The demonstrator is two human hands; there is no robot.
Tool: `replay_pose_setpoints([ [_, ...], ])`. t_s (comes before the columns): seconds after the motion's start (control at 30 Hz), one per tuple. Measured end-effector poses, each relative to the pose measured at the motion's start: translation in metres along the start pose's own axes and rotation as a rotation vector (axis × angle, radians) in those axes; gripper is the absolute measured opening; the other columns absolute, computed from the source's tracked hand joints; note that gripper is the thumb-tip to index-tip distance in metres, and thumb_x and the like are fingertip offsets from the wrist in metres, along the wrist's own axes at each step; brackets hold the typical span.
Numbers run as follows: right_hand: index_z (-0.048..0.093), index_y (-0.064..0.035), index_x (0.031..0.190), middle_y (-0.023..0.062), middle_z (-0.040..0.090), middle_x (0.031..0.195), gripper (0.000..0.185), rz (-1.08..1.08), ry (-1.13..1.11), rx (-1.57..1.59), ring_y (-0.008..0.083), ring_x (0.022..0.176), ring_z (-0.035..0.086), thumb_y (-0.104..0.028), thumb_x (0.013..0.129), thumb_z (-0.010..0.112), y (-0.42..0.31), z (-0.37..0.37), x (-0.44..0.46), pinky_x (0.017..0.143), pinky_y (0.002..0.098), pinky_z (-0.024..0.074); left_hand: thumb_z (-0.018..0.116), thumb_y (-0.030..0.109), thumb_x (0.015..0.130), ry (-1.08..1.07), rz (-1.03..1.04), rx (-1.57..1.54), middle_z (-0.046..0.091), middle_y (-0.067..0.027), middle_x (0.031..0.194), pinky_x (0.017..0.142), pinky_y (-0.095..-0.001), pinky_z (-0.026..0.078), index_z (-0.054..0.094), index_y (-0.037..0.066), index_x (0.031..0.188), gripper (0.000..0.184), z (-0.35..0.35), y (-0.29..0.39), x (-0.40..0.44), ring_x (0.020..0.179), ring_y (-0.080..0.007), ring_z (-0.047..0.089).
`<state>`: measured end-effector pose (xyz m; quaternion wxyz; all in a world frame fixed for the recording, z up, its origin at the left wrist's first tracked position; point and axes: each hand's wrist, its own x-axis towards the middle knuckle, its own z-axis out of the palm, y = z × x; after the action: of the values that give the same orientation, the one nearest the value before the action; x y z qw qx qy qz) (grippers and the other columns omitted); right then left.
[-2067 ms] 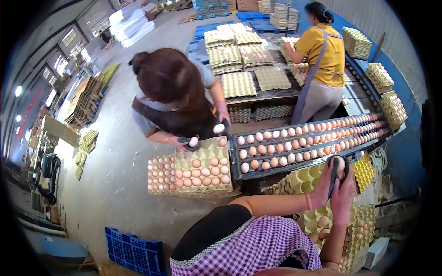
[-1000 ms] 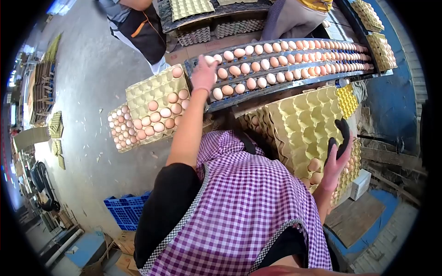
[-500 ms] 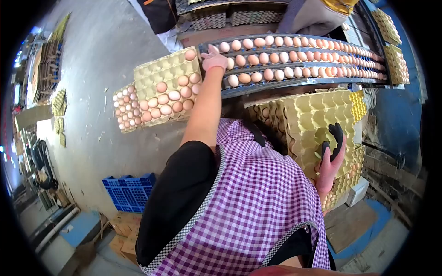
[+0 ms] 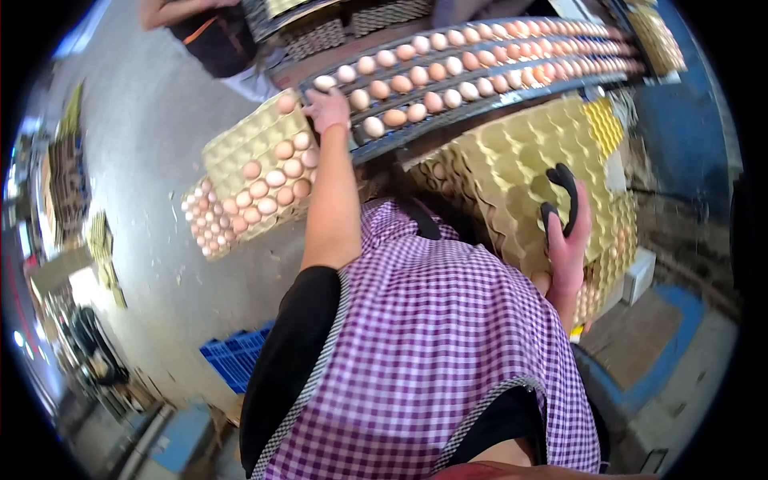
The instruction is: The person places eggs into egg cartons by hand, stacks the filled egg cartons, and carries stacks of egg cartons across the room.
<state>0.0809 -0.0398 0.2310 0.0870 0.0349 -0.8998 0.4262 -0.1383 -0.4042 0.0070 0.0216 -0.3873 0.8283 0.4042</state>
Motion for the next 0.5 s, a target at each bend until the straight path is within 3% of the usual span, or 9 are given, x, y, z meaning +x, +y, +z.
replay_pose_setpoints([
  [0.13, 0.055, 0.003, 0.135, 0.0199, 0.061, 0.13, 0.059, 0.013, 0.073, 0.102, 0.0334, 0.125, 0.057, -0.01, 0.078, 0.062, -0.011, -0.008, -0.006, 0.111, 0.0408, 0.0394, 0.042, 0.037, 0.101, 0.075, 0.152, -0.169, 0.023, -0.046, 0.151, 0.118, -0.0521, 0.027, 0.018, -0.014, 0.151, 0.076, 0.015, -0.022, -0.037, 0.144, -0.0535, 0.025],
  [0.17, 0.057, 0.0035, 0.133, 0.0201, 0.062, 0.129, 0.058, -0.003, 0.137, 0.036, 0.0331, 0.124, 0.058, -0.01, 0.077, 0.063, 0.004, -0.011, -0.018, 0.109, 0.0409, 0.041, 0.041, 0.035, 0.101, 0.064, 0.246, -0.066, 0.018, -0.0453, 0.153, 0.118, -0.0517, 0.028, 0.018, -0.013, 0.152, 0.073, 0.018, -0.027, -0.05, 0.144, -0.0525, 0.026],
  [0.23, 0.058, 0.0038, 0.131, 0.02, 0.062, 0.128, 0.055, -0.035, 0.206, -0.022, 0.0331, 0.122, 0.059, -0.009, 0.077, 0.064, 0.009, -0.018, -0.025, 0.108, 0.0406, 0.0423, 0.051, 0.017, 0.095, 0.193, 0.495, 0.067, 0.037, -0.0403, 0.136, 0.114, -0.0543, 0.032, 0.034, -0.01, 0.144, 0.058, 0.048, -0.058, -0.041, 0.128, -0.0533, 0.043],
  [0.27, 0.06, 0.0041, 0.129, 0.0199, 0.062, 0.127, 0.053, -0.075, 0.247, -0.096, 0.0331, 0.12, 0.06, -0.009, 0.077, 0.065, 0.01, -0.028, -0.032, 0.106, 0.0403, 0.0435, 0.055, 0.009, 0.09, 0.228, 0.535, -0.017, 0.044, -0.0365, 0.127, 0.107, -0.0544, 0.038, 0.04, -0.008, 0.138, 0.052, 0.053, -0.055, -0.049, 0.118, -0.0512, 0.048],
  [0.3, 0.061, 0.0042, 0.126, 0.0193, 0.064, 0.125, 0.05, -0.057, 0.315, -0.094, 0.0325, 0.117, 0.061, -0.006, 0.078, 0.064, 0.007, -0.037, -0.036, 0.104, 0.0393, 0.0448, 0.057, 0.008, 0.087, 0.225, 0.647, 0.13, 0.045, -0.0344, 0.127, 0.101, -0.0525, 0.042, 0.042, -0.006, 0.137, 0.054, 0.054, -0.056, -0.054, 0.113, -0.0484, 0.051],
  [0.33, 0.063, 0.0043, 0.124, 0.0187, 0.065, 0.122, 0.046, -0.038, 0.383, -0.092, 0.0319, 0.115, 0.062, -0.003, 0.079, 0.064, 0.005, -0.045, -0.038, 0.102, 0.0382, 0.0461, 0.059, 0.008, 0.085, 0.246, 0.683, 0.29, 0.045, -0.0333, 0.128, 0.098, -0.0503, 0.043, 0.042, -0.006, 0.138, 0.057, 0.053, -0.051, -0.066, 0.11, -0.0464, 0.052],
  [0.4, 0.064, 0.0041, 0.124, 0.0155, 0.068, 0.118, 0.043, 0.011, 0.5, -0.062, 0.0277, 0.11, 0.064, 0.003, 0.081, 0.06, 0.008, -0.07, -0.05, 0.099, 0.0354, 0.0477, 0.061, 0.02, 0.094, 0.213, 0.611, 0.243, 0.037, -0.0361, 0.143, 0.109, -0.0542, 0.035, 0.036, -0.006, 0.147, 0.064, 0.046, -0.043, -0.086, 0.127, -0.0482, 0.043],
  [0.47, 0.063, 0.0041, 0.126, 0.0135, 0.069, 0.117, 0.043, 0.118, 0.592, 0.029, 0.0232, 0.111, 0.064, 0.005, 0.083, 0.059, 0.016, -0.085, -0.074, 0.1, 0.0334, 0.048, 0.062, 0.026, 0.097, 0.024, 0.857, 0.026, 0.029, -0.0332, 0.152, 0.117, -0.0565, 0.026, 0.033, -0.007, 0.15, 0.069, 0.023, -0.023, -0.122, 0.137, -0.0468, 0.036],
  [0.5, 0.063, 0.0035, 0.127, 0.0133, 0.069, 0.119, 0.044, 0.187, 0.584, 0.065, 0.022, 0.113, 0.064, 0.004, 0.083, 0.06, 0.019, -0.088, -0.087, 0.101, 0.0331, 0.048, 0.063, 0.026, 0.096, -0.093, 0.989, -0.056, 0.034, -0.0303, 0.15, 0.117, -0.0558, 0.027, 0.037, -0.007, 0.147, 0.067, 0.007, -0.004, -0.155, 0.136, -0.0454, 0.037],
])
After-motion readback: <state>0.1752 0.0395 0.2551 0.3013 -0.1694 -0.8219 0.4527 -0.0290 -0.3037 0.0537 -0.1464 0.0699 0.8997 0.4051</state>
